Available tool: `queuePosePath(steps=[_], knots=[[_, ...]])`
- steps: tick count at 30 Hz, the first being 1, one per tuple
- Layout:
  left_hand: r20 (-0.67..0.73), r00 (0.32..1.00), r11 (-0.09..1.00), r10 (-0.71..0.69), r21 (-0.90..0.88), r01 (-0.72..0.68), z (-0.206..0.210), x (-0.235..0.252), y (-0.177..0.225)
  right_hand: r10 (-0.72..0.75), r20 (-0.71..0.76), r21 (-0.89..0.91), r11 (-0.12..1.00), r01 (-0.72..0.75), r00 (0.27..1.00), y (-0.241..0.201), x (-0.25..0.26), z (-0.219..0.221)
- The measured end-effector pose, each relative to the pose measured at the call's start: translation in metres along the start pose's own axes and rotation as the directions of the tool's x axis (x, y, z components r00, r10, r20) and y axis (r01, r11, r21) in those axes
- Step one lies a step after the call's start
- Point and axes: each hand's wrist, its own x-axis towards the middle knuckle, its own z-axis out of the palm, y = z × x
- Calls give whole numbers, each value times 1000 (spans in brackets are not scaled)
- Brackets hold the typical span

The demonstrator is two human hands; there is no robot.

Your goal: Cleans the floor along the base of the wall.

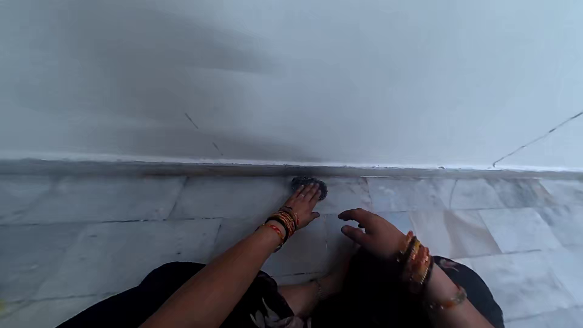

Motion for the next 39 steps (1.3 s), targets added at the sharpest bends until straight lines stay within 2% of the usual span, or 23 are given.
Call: queuePosePath(steps=[2, 8, 10, 13, 18, 21, 25, 34, 39], knots=[[30, 999, 1000, -30, -3, 31, 5, 14, -3, -56, 38, 11, 998, 56, 998, -3, -2, 1], [37, 991, 986, -127, -103, 130, -1, 54, 17, -41, 135, -37, 998, 47, 990, 4, 8, 7], [48, 991, 983, -125, -126, 130, -4, 56, 20, -34, 165, -50, 998, 43, 986, 5, 10, 11], [30, 995, 987, -90, -132, 94, -6, 53, 1, -9, 170, -79, 997, 22, 985, 4, 13, 15], [6, 991, 982, -133, -135, 133, -1, 19, -46, 113, 167, -242, 968, -70, 980, 9, 8, 25], [-18, 976, 966, -219, -146, 214, 6, -14, -86, 162, 165, -316, 943, -103, 973, 9, 5, 27], [-31, 937, 919, -349, -210, 335, 7, -50, -132, 150, 154, -335, 938, -92, 977, 9, 10, 30], [-136, 861, 846, -490, -312, 432, 21, -72, -159, 152, 142, -269, 957, -109, 978, 24, 10, 21], [-203, 772, 782, -603, -341, 521, 31, -85, -179, 66, 141, -224, 974, -33, 988, 28, 9, 19]])
